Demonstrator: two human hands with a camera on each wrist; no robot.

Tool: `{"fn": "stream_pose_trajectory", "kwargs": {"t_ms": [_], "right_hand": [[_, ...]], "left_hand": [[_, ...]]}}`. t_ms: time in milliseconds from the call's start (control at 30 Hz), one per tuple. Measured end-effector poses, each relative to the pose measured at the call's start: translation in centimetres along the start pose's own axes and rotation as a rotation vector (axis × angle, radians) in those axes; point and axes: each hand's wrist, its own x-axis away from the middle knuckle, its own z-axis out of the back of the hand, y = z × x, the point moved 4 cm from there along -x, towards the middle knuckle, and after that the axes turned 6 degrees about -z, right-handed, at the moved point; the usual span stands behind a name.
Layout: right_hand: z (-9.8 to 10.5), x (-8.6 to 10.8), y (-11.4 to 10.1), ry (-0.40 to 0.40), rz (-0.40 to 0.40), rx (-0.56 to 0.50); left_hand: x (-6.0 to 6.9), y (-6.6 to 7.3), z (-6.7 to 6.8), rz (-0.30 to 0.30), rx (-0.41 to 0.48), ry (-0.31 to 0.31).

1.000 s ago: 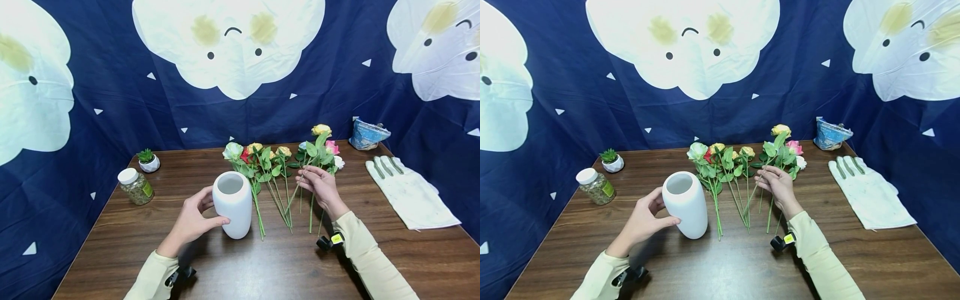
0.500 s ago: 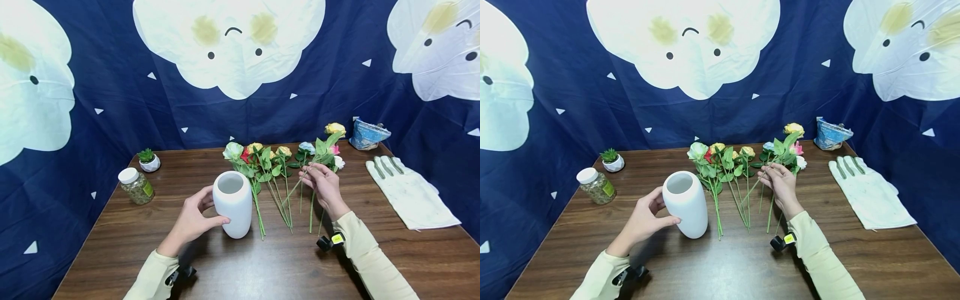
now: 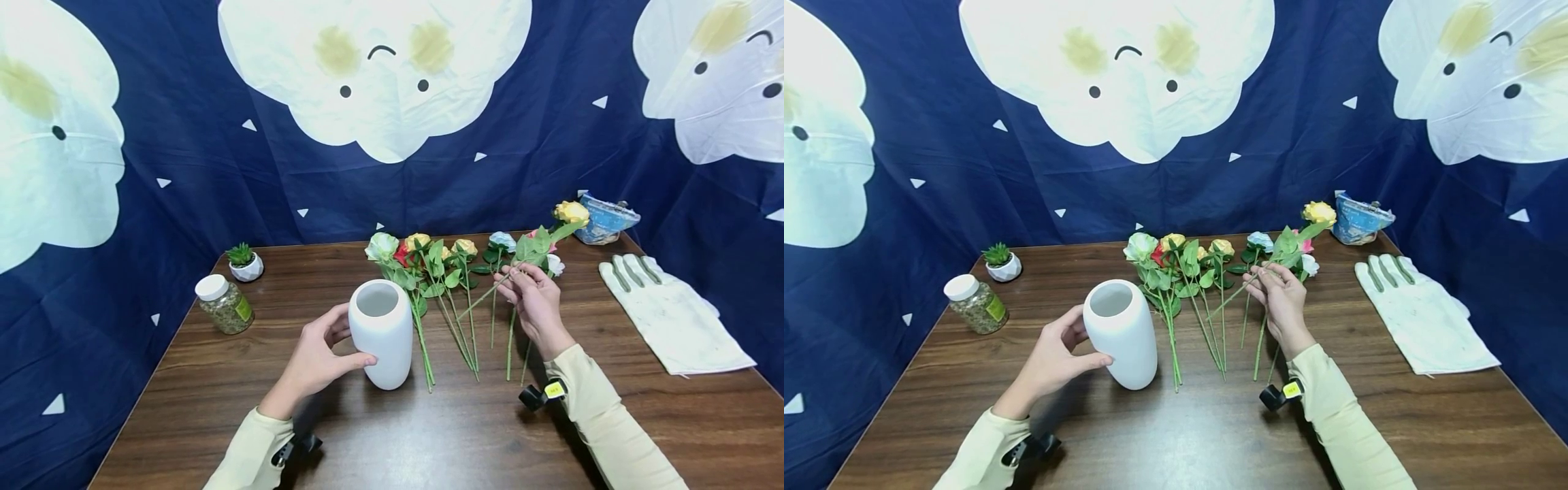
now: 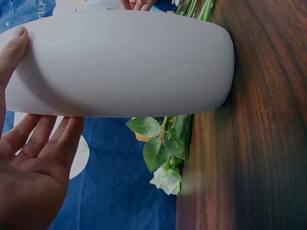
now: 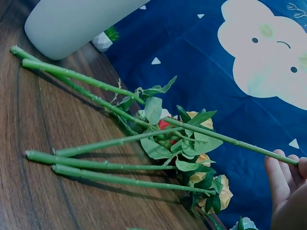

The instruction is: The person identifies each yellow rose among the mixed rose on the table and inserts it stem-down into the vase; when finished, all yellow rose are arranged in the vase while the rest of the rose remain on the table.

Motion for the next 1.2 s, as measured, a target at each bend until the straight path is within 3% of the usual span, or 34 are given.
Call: {"fn": "stream_pose_trajectory", "kwargs": {"t_ms": [867,1200], "right_hand": [[-0.6,0.9,-2.1,0.004,0.135,-0.284],[-1.5,2.1,-3.2,0.010,0.192,-0.383]], "left_hand": [[-0.1,0.0,-0.1,0.015,0.014,-0.006],[0.0,0.2,0.0,0.004,0.007,-0.004]]}}
